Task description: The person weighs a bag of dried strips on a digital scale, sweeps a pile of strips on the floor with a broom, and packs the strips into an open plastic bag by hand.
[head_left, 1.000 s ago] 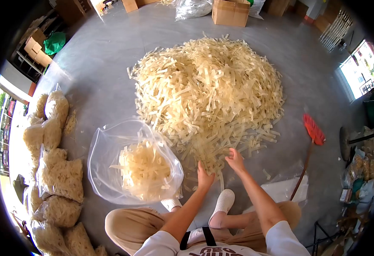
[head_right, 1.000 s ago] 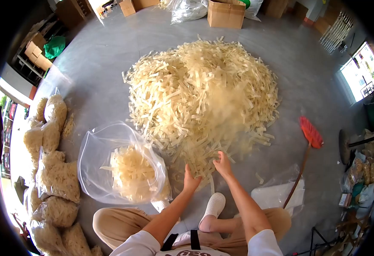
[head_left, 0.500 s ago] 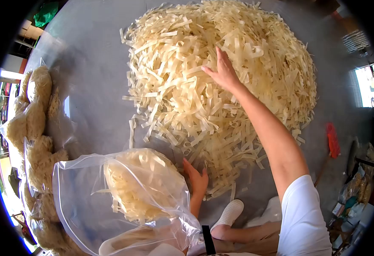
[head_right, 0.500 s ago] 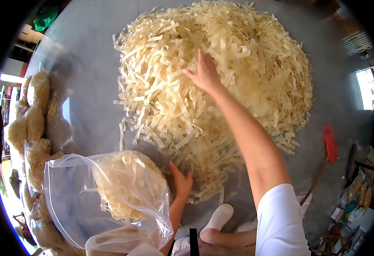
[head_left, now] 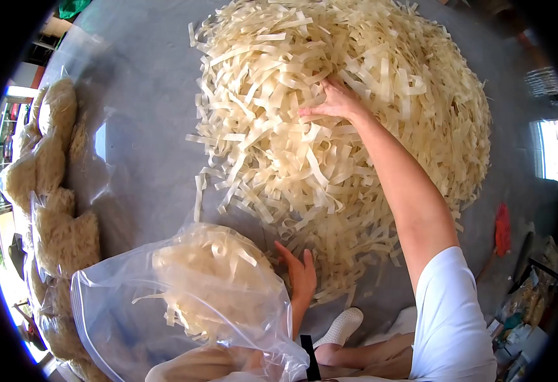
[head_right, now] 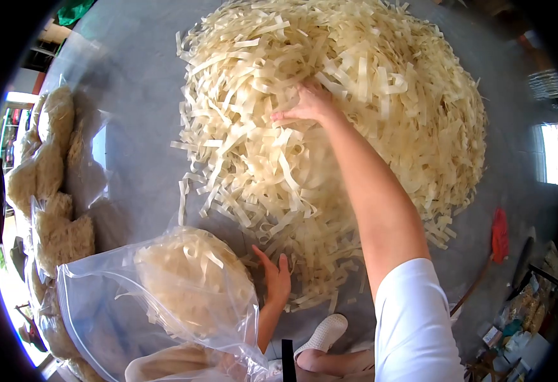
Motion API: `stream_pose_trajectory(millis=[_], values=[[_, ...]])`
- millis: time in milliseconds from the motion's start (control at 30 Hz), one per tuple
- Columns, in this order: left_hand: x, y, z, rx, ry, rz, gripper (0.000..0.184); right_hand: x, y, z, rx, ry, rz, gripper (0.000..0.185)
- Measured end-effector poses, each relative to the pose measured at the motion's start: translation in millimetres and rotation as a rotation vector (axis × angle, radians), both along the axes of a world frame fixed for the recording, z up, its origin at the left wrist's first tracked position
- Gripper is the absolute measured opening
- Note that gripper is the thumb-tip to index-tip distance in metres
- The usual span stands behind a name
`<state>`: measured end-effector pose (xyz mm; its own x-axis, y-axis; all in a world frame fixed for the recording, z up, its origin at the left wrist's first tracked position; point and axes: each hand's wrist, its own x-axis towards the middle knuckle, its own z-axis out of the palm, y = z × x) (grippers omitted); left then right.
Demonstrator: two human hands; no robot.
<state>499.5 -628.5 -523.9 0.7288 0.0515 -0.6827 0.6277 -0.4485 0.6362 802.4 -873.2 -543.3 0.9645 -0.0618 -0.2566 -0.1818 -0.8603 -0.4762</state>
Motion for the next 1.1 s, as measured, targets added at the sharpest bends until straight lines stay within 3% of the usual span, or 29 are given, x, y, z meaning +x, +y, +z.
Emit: stream_pose_trajectory(millis=[67,267,333,367,467,533,600,667,700,733,800,833,900,933,1000,1100], values=[[5,-4,9,-0.024,-0.047,0.056,0.078,-19,-3,25,-0.070,0.156,0.102,0.122],[-1,2,-11,-0.039,-0.145,0.097,0.080,-97,14,9,-0.069,0.258,0.323,0.107],[0,3,-7,-0.139,-0.111,0.226,0.080,-135,22,28,-0.100,0.299,0.350,0.101],[-8,8,-29,-0.132,-0.162,0.229,0.083,-157,25,26,-0.087,0.290,0.335,0.099],[-5,2,-18,-0.036,-0.189,0.084,0.087,-205,23,39,-0.078,0.361,0.370,0.097],[-4,-3,-14,-0.084,-0.191,0.111,0.089,-217,3,66,-0.005,0.335,0.408,0.089],[-7,2,-24,0.011,-0.261,0.013,0.086,-208,-26,99,0.278,0.302,0.423,0.077],[-6,4,-25,0.003,-0.243,-0.012,0.084,-191,-73,116,0.340,0.013,-0.036,0.049],[-7,6,-25,-0.004,-0.225,-0.038,0.082,-181,-106,113,0.170,-0.192,-0.236,0.042],[-9,8,-28,0.001,-0.222,-0.041,0.082,-171,-142,105,0.043,-0.312,-0.338,0.053],[-11,11,-37,0.061,-0.186,-0.055,0.080,-156,-189,90,-0.058,-0.220,-0.624,0.074],[-8,10,-27,0.071,-0.189,-0.052,0.080,-151,-198,80,-0.047,-0.220,-0.621,0.074],[-4,4,-10,-0.087,-0.155,0.067,0.079,-142,-205,58,0.112,0.022,-0.629,0.096],[-4,4,-9,-0.074,-0.151,0.068,0.079,-139,-192,68,0.123,0.030,-0.627,0.096],[-7,4,-11,-0.024,-0.168,0.035,0.078,-130,-173,89,0.341,0.358,-0.496,0.103],[-9,3,-13,0.008,-0.141,0.000,0.079,-120,-178,48,0.280,0.279,-0.592,0.110]])
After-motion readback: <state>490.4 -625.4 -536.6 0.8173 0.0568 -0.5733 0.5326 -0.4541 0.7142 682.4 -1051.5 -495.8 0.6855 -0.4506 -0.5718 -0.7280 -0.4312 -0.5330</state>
